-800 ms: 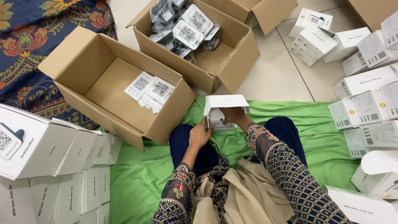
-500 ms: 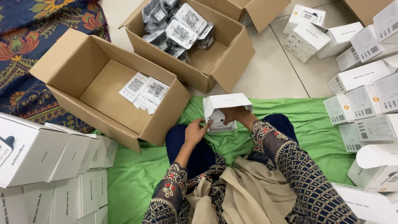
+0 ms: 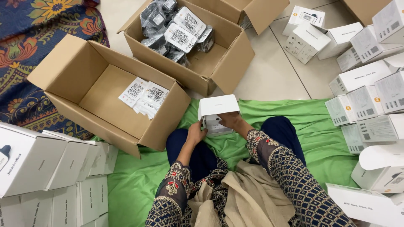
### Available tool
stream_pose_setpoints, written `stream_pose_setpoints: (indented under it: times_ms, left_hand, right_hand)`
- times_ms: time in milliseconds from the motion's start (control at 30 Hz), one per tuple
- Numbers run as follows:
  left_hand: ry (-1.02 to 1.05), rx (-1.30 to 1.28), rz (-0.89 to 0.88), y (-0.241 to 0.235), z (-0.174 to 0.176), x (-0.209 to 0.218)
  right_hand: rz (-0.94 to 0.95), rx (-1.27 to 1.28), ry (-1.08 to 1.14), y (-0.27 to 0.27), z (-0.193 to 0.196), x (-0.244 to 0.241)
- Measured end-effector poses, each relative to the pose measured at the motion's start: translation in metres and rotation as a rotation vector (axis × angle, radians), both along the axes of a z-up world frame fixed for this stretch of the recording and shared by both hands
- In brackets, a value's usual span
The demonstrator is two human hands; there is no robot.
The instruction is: The person packs electronic devices and QR code labels into small white boxes and places them in a shipping carton.
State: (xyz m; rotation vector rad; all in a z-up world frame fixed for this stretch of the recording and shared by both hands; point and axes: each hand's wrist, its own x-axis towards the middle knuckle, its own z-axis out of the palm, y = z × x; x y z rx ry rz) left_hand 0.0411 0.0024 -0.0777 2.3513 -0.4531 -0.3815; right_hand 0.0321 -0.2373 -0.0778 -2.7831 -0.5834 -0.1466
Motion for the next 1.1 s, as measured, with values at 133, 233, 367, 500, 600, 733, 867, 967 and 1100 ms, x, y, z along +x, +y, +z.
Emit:
stream_pose_setpoints:
  times_ms: [133,233,367,500,600,733,867,967,1100]
  left_hand:
    - [0.048,0.041,0.006,-0.009,0.034,-0.014]
    - [0.002,0.007,-0.008,-0.014,0.049,-0.028]
    - [0.072,0.154,-0.038,-0.018,0.046,-0.044]
    - [-0.015,0.170,-0.065,-0.024,0.055,-0.044]
    - [-0.097,0.105,-0.091,-0.030,0.050,-0.038]
    - [-0.112,0.123,-0.114,-0.036,0.045,-0.025]
    - [-0.046,0.256,-0.134,-0.039,0.022,-0.012]
    - [-0.011,0.322,-0.167,-0.040,0.009,-0.008]
    - [0.065,0.348,-0.216,-0.042,-0.047,0.006]
  right_hand:
    - [-0.035,-0.041,0.214,0.000,0.089,0.000]
    - [0.081,-0.085,0.047,-0.004,0.135,-0.009]
    - [0.121,-0.079,0.317,-0.013,0.135,-0.024]
    - [-0.060,0.025,0.391,-0.025,0.125,-0.035]
    - [-0.151,0.087,0.432,-0.034,0.116,-0.038]
    - [-0.139,0.057,0.328,-0.030,0.119,-0.049]
    - [-0.152,0.092,0.147,-0.024,0.111,-0.056]
    - [-0.190,0.068,0.086,-0.011,0.107,-0.059]
    - [-0.287,-0.120,0.115,0.010,0.114,-0.055]
